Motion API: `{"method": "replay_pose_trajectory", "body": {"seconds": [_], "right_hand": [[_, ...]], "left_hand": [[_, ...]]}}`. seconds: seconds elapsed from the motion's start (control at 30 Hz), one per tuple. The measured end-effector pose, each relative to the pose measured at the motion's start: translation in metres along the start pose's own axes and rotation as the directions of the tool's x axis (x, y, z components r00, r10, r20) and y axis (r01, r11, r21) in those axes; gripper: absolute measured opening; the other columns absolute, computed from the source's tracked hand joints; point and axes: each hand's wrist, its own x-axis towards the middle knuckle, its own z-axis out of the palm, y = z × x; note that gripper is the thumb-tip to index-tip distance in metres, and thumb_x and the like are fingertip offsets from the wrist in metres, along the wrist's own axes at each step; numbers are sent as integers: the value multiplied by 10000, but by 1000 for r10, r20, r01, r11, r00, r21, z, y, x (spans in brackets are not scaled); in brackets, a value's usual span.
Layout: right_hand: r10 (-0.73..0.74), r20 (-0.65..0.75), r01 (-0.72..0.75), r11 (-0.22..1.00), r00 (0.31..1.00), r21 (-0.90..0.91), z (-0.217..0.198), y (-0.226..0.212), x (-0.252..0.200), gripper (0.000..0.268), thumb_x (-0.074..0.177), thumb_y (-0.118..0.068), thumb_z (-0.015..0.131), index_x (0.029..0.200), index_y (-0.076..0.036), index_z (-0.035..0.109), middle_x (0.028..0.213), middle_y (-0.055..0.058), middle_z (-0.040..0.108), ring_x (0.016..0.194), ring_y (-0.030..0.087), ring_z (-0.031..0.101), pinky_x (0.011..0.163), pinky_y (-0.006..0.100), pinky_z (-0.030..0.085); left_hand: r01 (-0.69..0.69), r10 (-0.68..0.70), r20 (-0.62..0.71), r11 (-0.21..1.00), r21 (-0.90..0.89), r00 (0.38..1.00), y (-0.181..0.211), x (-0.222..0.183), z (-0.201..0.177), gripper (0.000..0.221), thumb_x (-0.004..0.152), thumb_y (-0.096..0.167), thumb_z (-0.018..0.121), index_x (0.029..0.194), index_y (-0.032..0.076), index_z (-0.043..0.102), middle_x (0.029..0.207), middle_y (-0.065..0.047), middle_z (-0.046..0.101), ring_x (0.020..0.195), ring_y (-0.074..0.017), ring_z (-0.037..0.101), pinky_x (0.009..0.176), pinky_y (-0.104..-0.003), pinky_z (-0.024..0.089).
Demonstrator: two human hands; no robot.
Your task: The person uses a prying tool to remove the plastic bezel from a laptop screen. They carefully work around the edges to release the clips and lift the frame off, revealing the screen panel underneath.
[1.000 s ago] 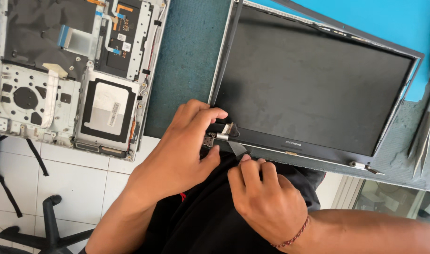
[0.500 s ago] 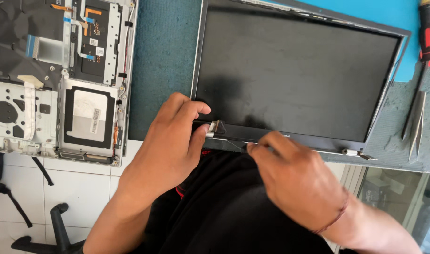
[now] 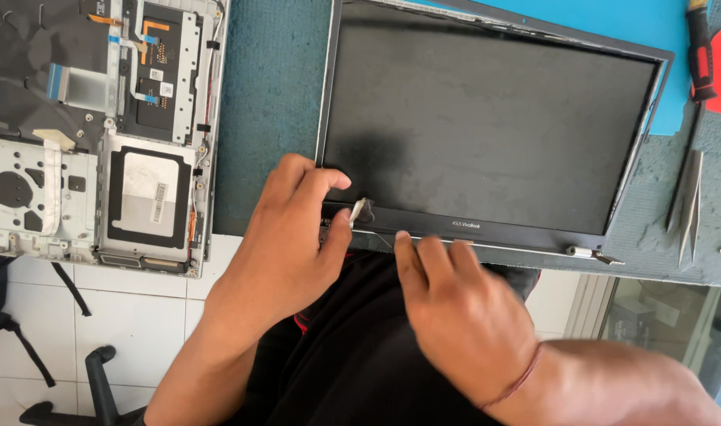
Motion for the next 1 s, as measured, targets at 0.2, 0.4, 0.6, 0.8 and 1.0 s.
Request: {"method": "replay_pose_trajectory", "body": {"seconds": [0.2, 0.4, 0.6, 0.8, 1.0], "right_hand": [[11, -146, 2, 996, 989, 89, 20, -13, -19, 414, 880, 78, 398, 1269, 38, 533, 1043, 173, 520, 690, 237, 481, 631, 310, 497], [-26, 86, -14, 903, 996, 429, 14, 51, -35, 677, 622, 83, 504, 1281, -60, 563, 1065, 102, 543, 792, 276, 606, 756, 369, 520], [-223, 544, 45, 946, 809, 321, 3, 94, -9, 575, 761, -15, 467, 1315, -167, 490, 916, 54, 560, 448, 275, 649, 472, 424, 567], [-132, 904, -193, 955, 406, 226, -45, 94, 66, 267, 722, 28, 379, 808, -128, 577, 788, 78, 575, 665, 270, 582, 540, 383, 454], [12, 352, -24, 999, 936, 28, 6, 40, -22, 580, 707, -90, 533, 1286, -76, 541, 862, 43, 579, 497, 203, 644, 321, 364, 546]], "left_hand": [[-87, 95, -112, 993, 75, 989, 0, -6, 11, 314, 796, 74, 542, 1106, 35, 507, 1087, -153, 415, 959, -329, 474, 874, -434, 414], [-58, 65, -126, 996, 64, 990, 3, -9, 15, 305, 791, 86, 552, 1091, 42, 522, 1131, -158, 384, 928, -283, 457, 903, -407, 400], [-50, 71, -156, 989, 137, 985, 9, -14, 25, 342, 798, 117, 563, 1133, 71, 509, 1278, -212, 317, 967, -346, 393, 906, -472, 375], [10, 21, -183, 986, 165, 983, 17, -18, 32, 378, 853, 271, 607, 1173, 87, 526, 1329, -218, 288, 1112, -388, 343, 964, -507, 357], [34, 10, -201, 976, 213, 980, 15, -16, 43, 526, 885, 473, 533, 1241, 89, 480, 1420, -279, 202, 1194, -461, 278, 951, -592, 349]]}}
